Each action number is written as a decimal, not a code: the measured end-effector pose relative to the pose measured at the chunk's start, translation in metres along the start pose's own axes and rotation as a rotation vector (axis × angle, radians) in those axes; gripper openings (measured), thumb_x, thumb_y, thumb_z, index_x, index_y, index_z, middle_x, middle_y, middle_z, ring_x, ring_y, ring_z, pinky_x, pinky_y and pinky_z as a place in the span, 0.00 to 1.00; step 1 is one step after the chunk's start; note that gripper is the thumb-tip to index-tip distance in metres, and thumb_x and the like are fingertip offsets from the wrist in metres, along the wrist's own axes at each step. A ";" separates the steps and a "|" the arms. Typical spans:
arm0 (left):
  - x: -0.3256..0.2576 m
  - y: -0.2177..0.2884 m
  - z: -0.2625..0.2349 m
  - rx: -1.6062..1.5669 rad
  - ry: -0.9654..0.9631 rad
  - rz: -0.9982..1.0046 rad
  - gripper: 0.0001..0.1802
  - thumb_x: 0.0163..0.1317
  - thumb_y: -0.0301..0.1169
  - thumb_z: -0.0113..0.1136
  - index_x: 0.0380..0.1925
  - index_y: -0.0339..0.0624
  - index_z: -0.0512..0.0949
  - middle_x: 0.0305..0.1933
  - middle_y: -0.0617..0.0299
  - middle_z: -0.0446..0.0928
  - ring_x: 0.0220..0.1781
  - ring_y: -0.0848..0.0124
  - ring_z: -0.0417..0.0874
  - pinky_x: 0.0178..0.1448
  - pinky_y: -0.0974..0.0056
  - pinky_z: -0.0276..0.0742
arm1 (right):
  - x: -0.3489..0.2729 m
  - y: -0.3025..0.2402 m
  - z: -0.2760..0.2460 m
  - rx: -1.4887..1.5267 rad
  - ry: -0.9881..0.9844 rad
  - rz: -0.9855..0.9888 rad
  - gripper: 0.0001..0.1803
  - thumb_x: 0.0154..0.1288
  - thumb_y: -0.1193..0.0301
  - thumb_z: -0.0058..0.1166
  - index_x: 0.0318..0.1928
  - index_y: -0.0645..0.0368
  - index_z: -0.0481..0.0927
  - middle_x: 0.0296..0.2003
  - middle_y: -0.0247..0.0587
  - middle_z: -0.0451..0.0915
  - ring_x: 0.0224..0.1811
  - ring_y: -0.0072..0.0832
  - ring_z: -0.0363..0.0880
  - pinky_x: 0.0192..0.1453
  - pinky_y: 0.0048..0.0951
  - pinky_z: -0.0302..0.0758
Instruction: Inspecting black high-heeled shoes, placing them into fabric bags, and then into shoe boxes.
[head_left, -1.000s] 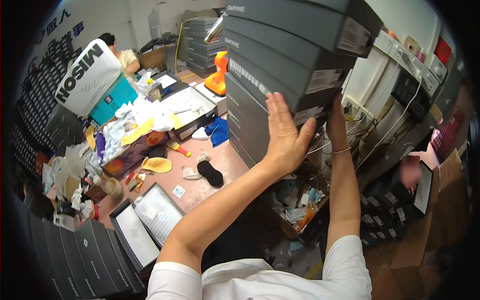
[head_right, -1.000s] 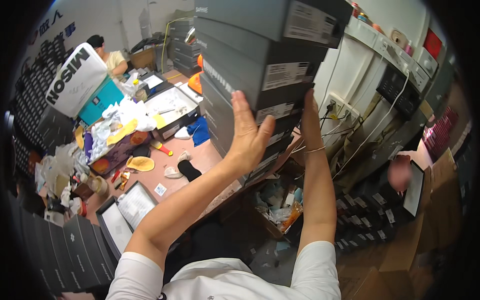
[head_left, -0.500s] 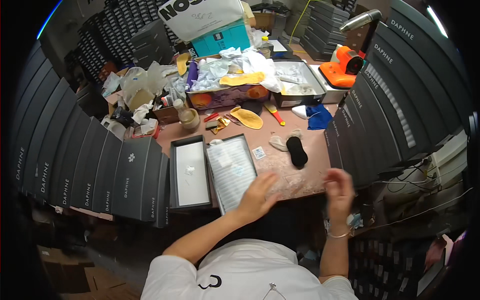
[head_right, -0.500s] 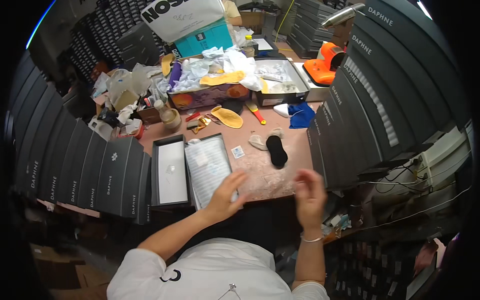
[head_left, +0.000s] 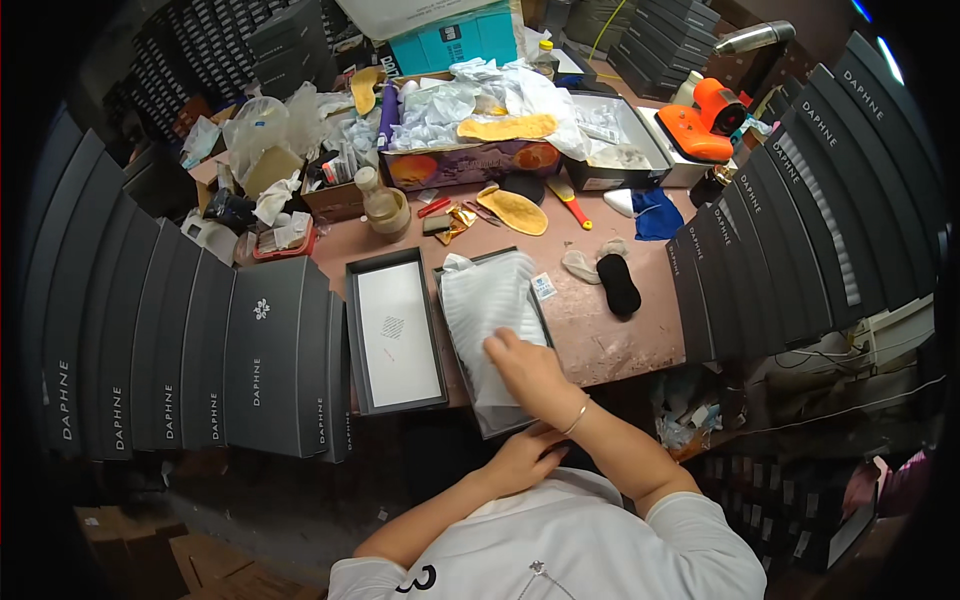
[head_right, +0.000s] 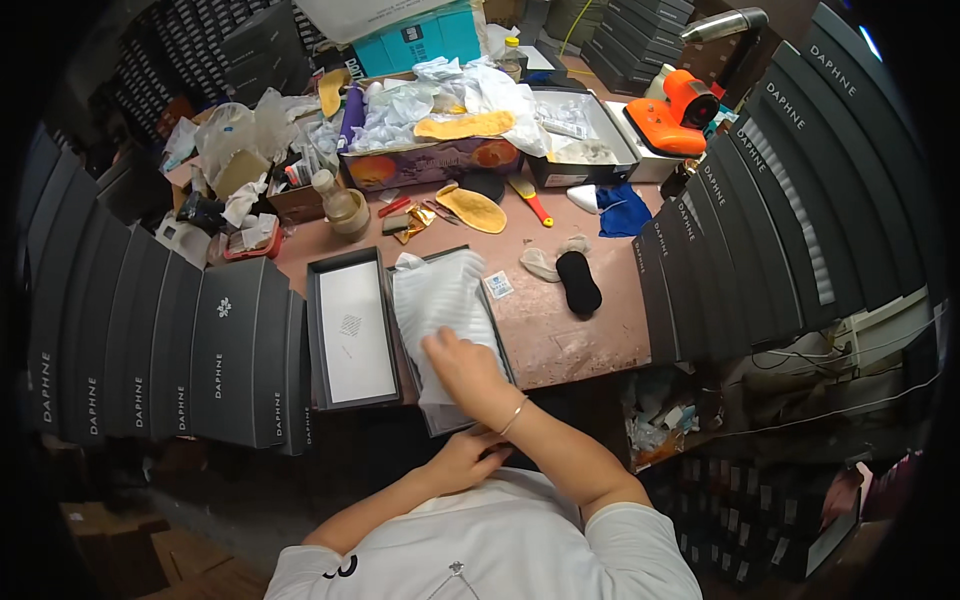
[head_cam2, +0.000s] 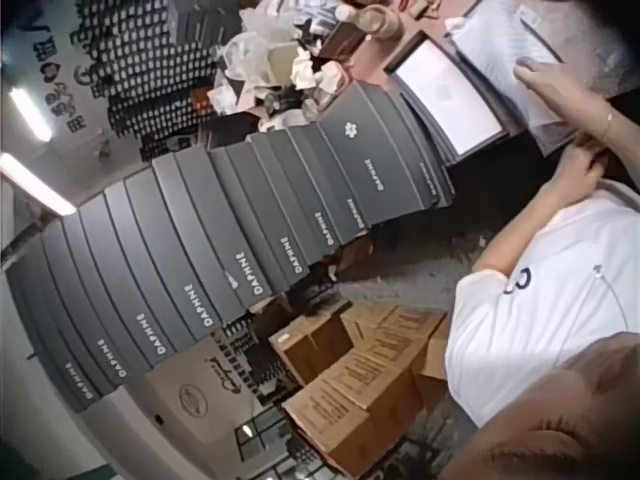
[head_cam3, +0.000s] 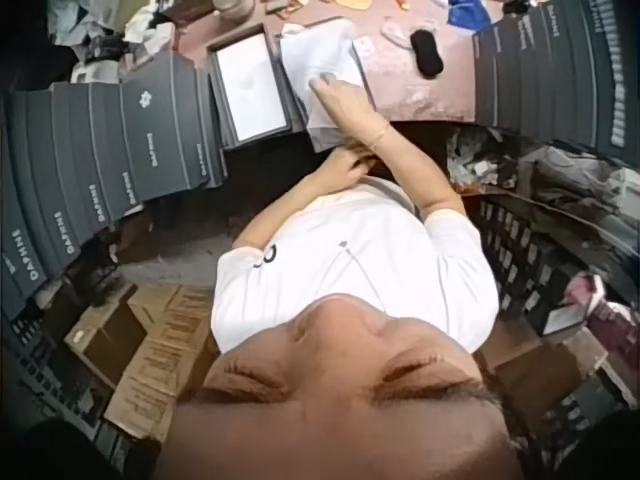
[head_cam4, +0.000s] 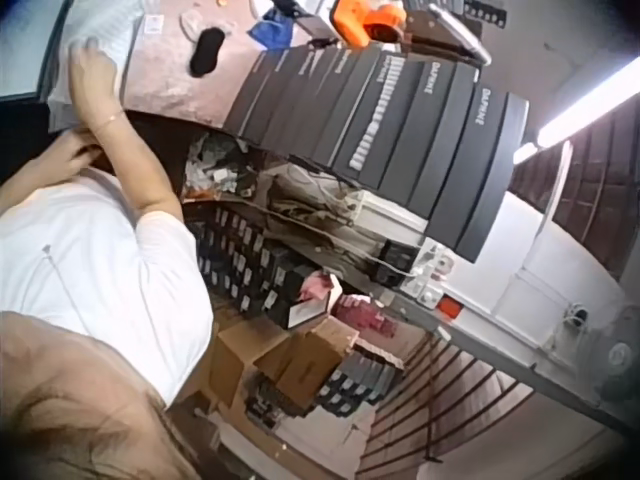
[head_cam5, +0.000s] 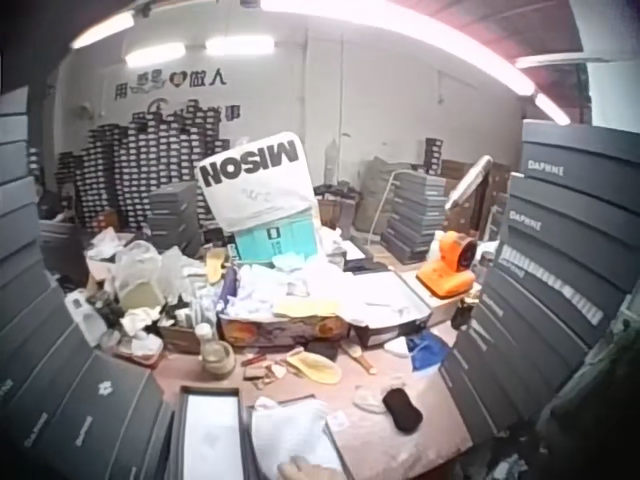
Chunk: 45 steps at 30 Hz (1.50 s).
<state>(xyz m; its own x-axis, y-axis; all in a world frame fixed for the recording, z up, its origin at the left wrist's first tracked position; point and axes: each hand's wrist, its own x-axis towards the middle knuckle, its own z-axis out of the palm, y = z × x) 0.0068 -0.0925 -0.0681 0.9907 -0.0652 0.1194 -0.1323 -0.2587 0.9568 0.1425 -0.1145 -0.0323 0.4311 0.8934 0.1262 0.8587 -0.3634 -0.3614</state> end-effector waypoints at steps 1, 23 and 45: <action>0.004 -0.037 0.020 0.145 -0.015 0.080 0.18 0.61 0.28 0.59 0.51 0.38 0.75 0.50 0.49 0.75 0.47 0.54 0.80 0.53 0.58 0.75 | 0.010 -0.024 -0.002 -0.012 -0.022 -0.082 0.12 0.56 0.72 0.53 0.42 0.59 0.71 0.48 0.51 0.75 0.36 0.46 0.81 0.37 0.42 0.77; 0.116 -0.096 -0.150 0.927 0.297 -0.068 0.20 0.59 0.36 0.60 0.50 0.38 0.75 0.53 0.45 0.74 0.57 0.46 0.72 0.61 0.50 0.68 | -0.008 0.055 0.021 0.288 0.358 0.019 0.16 0.58 0.76 0.53 0.49 0.62 0.76 0.44 0.47 0.79 0.51 0.44 0.75 0.55 0.40 0.71; 0.029 -0.085 -0.086 -1.244 0.847 -0.278 0.16 0.70 0.41 0.52 0.53 0.49 0.72 0.49 0.62 0.76 0.49 0.69 0.78 0.51 0.61 0.77 | 0.012 -0.020 0.014 0.153 0.244 -0.379 0.18 0.56 0.72 0.58 0.48 0.60 0.76 0.41 0.46 0.78 0.41 0.44 0.79 0.46 0.38 0.76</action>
<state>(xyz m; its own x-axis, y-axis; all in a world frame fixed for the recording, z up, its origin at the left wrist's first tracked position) 0.0500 0.0106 -0.1232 0.7621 0.5113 -0.3973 -0.2638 0.8055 0.5306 0.1271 -0.0925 -0.0368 0.1637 0.8608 0.4820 0.9254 0.0353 -0.3773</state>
